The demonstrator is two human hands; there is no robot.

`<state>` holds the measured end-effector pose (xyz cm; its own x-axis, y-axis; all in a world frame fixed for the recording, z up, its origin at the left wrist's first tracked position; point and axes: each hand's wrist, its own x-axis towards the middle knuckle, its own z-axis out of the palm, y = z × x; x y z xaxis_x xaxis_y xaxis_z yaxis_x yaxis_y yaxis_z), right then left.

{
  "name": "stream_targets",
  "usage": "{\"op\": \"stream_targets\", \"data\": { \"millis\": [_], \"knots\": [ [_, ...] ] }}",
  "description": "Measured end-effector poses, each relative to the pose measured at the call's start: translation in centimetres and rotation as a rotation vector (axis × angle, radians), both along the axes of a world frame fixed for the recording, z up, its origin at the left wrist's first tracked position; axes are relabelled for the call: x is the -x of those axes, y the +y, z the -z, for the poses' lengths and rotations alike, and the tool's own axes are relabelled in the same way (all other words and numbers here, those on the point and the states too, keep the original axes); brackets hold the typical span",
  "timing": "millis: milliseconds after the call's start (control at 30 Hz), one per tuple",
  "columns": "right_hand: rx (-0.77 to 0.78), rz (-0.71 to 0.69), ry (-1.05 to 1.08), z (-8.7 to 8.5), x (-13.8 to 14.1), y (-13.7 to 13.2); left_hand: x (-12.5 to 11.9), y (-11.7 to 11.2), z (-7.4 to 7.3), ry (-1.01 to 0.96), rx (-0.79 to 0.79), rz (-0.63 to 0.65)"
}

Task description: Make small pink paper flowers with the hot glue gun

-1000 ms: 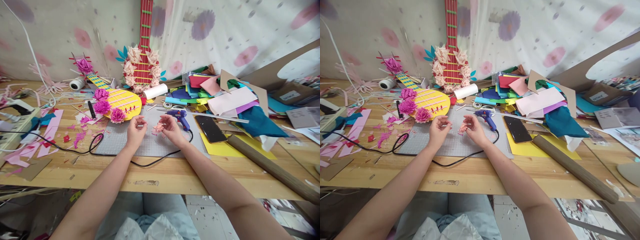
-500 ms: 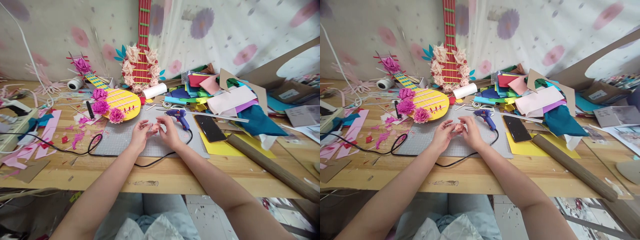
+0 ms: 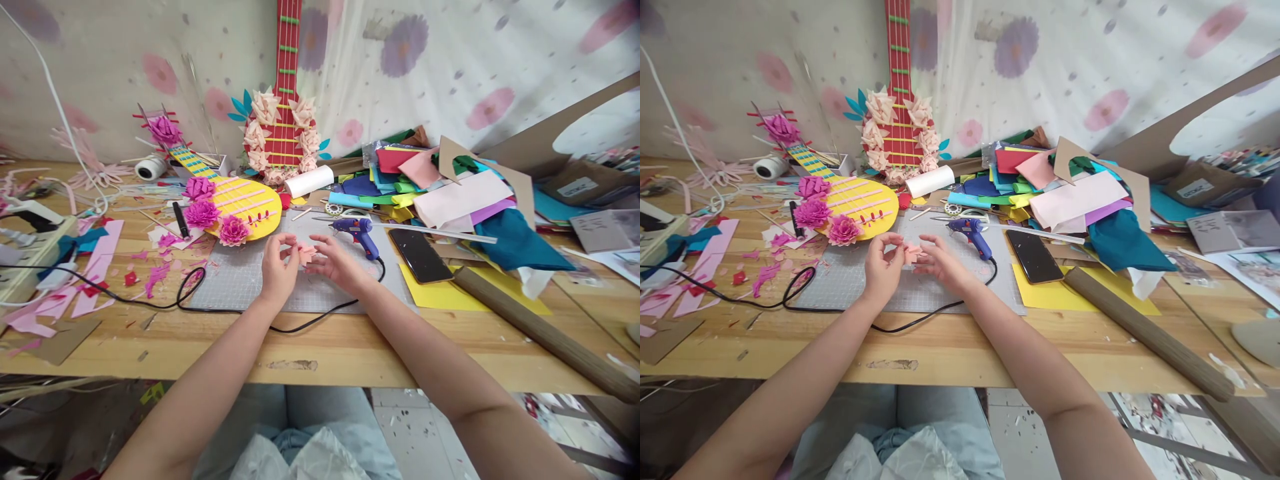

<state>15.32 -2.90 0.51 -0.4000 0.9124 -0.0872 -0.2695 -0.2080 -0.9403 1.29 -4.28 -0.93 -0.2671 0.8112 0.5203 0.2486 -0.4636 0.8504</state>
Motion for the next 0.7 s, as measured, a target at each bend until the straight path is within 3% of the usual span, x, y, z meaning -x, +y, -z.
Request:
{"op": "stream_targets", "data": {
  "millis": [67, 133, 433, 567, 700],
  "knots": [
    [0.155, -0.019, 0.101, -0.2, 0.0, 0.1, 0.2, -0.3, -0.1, 0.172, -0.102, 0.029],
    [0.202, -0.020, 0.142, -0.2, -0.1, 0.1, 0.3, -0.4, -0.2, 0.276, -0.164, 0.044],
    [0.251, -0.013, 0.116, -0.1, -1.1, 0.2, 0.9, -0.2, 0.0, 0.312, -0.197, -0.007],
    [0.268, -0.017, 0.141, -0.1, -1.4, 0.4, 1.7, -0.1, -0.6, 0.429, -0.294, -0.071],
    [0.272, -0.019, 0.123, 0.0, -1.4, 0.4, 2.2, -0.3, -1.0, 0.574, -0.370, -0.047]
  ]
}}
